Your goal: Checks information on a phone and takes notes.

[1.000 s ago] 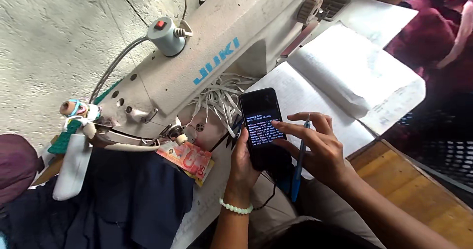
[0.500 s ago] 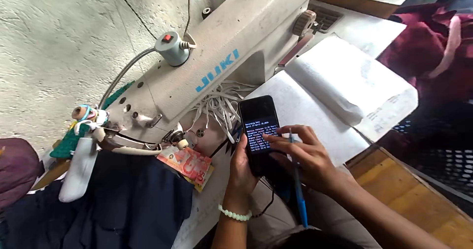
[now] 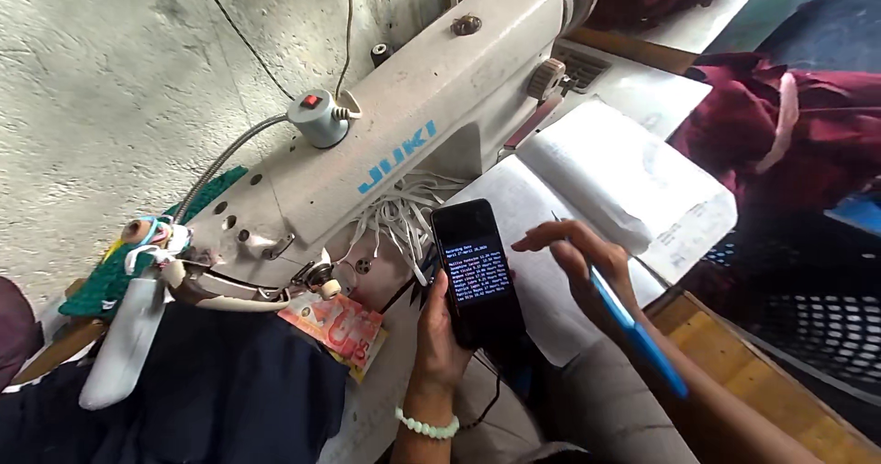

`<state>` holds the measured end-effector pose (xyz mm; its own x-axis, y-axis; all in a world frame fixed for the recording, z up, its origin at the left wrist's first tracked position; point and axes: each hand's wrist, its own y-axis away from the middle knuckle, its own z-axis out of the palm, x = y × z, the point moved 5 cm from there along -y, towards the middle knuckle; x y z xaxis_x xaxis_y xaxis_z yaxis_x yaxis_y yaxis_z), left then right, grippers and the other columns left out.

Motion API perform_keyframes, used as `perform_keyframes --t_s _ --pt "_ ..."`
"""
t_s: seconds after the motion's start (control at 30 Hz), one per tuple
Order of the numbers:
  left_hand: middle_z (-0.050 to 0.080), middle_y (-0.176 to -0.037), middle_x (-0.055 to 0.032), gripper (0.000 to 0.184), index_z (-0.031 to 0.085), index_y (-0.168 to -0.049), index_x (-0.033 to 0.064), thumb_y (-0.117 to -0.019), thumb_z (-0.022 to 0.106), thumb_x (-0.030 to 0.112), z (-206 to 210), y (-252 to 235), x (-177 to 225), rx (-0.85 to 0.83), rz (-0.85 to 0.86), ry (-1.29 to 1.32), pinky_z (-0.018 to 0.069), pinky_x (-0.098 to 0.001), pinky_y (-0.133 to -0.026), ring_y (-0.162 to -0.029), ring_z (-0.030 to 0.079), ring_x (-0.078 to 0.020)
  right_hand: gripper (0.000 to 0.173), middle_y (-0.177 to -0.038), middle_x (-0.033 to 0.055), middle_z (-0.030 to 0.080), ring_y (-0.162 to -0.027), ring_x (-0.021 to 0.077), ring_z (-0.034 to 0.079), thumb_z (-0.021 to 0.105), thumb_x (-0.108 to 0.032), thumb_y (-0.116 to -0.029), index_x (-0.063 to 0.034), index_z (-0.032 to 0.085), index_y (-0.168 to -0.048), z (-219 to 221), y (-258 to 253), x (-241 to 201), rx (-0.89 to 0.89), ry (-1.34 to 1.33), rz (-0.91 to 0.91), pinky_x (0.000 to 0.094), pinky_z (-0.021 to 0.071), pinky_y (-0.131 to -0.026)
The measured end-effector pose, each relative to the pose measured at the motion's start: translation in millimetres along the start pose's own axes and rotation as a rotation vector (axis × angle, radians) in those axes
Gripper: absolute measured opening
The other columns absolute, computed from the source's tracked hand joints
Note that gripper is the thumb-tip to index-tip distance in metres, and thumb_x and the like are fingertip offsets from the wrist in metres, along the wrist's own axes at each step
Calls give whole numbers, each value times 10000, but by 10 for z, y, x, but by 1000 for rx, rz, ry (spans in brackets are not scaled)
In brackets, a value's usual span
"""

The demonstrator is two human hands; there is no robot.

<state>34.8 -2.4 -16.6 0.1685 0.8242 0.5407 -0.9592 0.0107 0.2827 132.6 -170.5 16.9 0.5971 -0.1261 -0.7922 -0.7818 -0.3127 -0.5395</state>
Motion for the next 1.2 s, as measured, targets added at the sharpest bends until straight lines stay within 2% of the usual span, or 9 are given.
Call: perform_keyframes --t_s 0.07,0.13,0.17,0.23,0.37,0.43,0.53,0.77,1.2 --pt "643 -1324 -193 525 488 -1413 97 -1078 303 457 -5 0 -2 23 -1 -9 588 -463 -927 -1202 653 -326 600 -810 -61 714 -766 -9 655 342 -511 -1090 -50 724 -1049 -29 -82 170 13 -54 143 212 557 -754" --pt "646 -1317 -186 515 489 -1408 97 -1093 263 436 3 3 8 49 16 -5 579 -473 -946 -1201 653 -319 523 -713 -124 600 -663 -52 545 356 -431 -1097 -87 741 -1010 -41 -134 284 43 -106 289 142 475 -661" --pt "659 -1295 -176 512 501 -1393 98 -1097 244 427 7 5 11 68 24 -5 583 -468 -938 -1182 664 -306 466 -682 -130 563 -611 -53 510 367 -342 -1092 -97 750 -993 -44 -149 327 69 -128 360 123 445 -597" --pt "659 -1288 -180 514 503 -1390 97 -1098 231 421 2 0 16 64 37 14 580 -472 -941 -1178 665 -307 398 -673 -118 543 -573 -43 487 391 -246 -1080 -95 753 -1019 -45 -154 373 94 -112 421 123 420 -543" --pt "664 -1273 -187 509 505 -1381 93 -1098 235 420 -3 -1 19 88 40 40 586 -476 -927 -1156 676 -310 190 -701 -80 585 -587 -47 532 553 -167 -978 -44 621 -1107 -45 -129 372 86 31 387 136 444 -557" --pt "644 -1306 -201 511 488 -1403 96 -1095 255 431 -6 -7 16 69 35 51 575 -488 -948 -1187 658 -328 153 -699 -83 590 -587 -50 542 599 -149 -938 -57 583 -1059 -55 -137 380 102 24 387 131 449 -557" --pt "635 -1325 -203 520 509 -1393 97 -1089 273 447 -16 -13 8 49 28 64 570 -492 -955 -1203 648 -338 34 -684 -97 589 -579 -55 539 610 -126 -932 -96 603 -944 -69 -147 390 120 -10 379 115 442 -553" --pt "580 -1386 -244 557 458 -1438 96 -1085 250 472 -32 -28 -2 3 29 73 542 -528 -989 -1258 601 -395 95 -653 -97 576 -556 -59 533 681 -130 -912 -105 596 -878 -86 -143 395 161 19 405 112 441 -535" --pt "580 -1387 -240 567 453 -1433 92 -1086 222 477 -23 -27 8 22 35 61 535 -543 -997 -1264 594 -405 103 -653 -93 550 -565 -62 511 679 -161 -922 -92 611 -887 -68 -126 410 156 64 355 113 418 -542"
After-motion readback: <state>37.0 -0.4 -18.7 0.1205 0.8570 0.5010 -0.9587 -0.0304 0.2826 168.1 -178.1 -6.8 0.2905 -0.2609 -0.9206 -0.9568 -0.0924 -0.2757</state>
